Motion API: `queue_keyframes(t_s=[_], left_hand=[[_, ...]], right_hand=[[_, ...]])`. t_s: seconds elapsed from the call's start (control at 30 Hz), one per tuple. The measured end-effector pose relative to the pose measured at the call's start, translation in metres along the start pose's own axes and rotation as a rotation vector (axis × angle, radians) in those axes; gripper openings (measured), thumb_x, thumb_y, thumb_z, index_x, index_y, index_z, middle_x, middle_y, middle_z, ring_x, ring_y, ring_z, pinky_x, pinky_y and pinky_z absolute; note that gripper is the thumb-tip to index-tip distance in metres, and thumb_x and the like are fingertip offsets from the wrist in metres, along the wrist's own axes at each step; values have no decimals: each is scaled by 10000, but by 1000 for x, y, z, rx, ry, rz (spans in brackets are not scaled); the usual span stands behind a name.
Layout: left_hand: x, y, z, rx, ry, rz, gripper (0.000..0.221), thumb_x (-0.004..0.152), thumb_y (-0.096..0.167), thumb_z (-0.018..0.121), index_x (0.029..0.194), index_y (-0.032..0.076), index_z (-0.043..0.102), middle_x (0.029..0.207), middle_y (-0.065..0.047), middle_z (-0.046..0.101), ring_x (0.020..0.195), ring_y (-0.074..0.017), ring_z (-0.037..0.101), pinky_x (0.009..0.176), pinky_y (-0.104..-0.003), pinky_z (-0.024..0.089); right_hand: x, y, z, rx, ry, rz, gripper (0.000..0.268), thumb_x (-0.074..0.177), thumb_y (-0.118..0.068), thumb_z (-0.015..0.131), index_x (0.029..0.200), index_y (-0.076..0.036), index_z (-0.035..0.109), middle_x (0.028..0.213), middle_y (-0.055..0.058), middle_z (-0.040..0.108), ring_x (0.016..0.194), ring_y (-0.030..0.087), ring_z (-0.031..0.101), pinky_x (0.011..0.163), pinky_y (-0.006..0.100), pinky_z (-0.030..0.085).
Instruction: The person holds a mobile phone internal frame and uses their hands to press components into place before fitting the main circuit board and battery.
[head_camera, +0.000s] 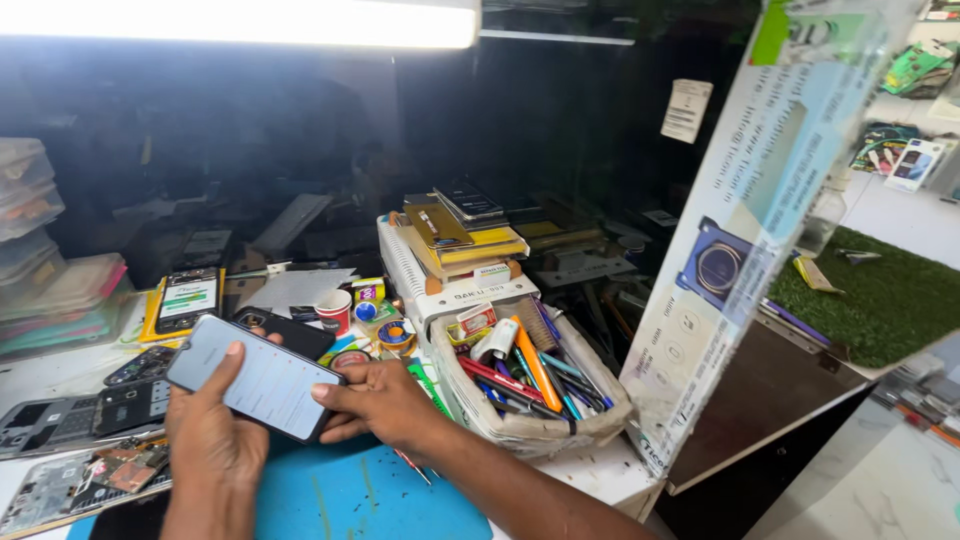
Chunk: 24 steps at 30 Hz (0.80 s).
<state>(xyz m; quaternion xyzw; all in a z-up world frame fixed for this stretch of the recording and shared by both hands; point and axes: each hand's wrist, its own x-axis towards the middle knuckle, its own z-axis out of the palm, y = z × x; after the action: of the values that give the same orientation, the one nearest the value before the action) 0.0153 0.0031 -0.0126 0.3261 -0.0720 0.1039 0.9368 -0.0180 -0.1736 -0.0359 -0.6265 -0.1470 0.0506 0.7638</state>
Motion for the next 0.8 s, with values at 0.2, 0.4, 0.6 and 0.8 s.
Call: queue_keyframes(t_s=[0.2,0.4,0.6,0.8], left_hand=[[7,6,-11,-81,87,-123,338,941,158,721,1242,66,598,1128,-95,715,1079,-266,706,959,-447,592],[7,4,-13,-98,69,-78,290,932,143,733,1197,70,642,1123,-72,707,1106,-220,704,982,-448,591],[14,3,-18,-111,-40,-90,325,953,286,674,1196,80,616,1110,-102,694,1062,-251,679,967,-489,571],[30,-4,-32,-316,-133,-44,336,993,314,657,1141,13,633,1041,-132,706,1009,-271,692,934,-435,563]], right_hand=[[-3,-8,3,-58,-19,-4,436,960,-244,733,1234,87,662,1012,163,749,833,186,743,725,285,640],[-3,-5,5,-84,-43,-26,482,971,-247,720,1290,103,627,1036,172,757,892,189,752,739,295,637],[8,13,-4,-103,-71,-99,456,980,-221,703,1336,51,618,1051,159,751,917,201,741,741,323,641],[12,3,-6,-204,-34,-37,427,916,-227,697,1282,-8,668,996,138,782,867,207,769,738,356,671]])
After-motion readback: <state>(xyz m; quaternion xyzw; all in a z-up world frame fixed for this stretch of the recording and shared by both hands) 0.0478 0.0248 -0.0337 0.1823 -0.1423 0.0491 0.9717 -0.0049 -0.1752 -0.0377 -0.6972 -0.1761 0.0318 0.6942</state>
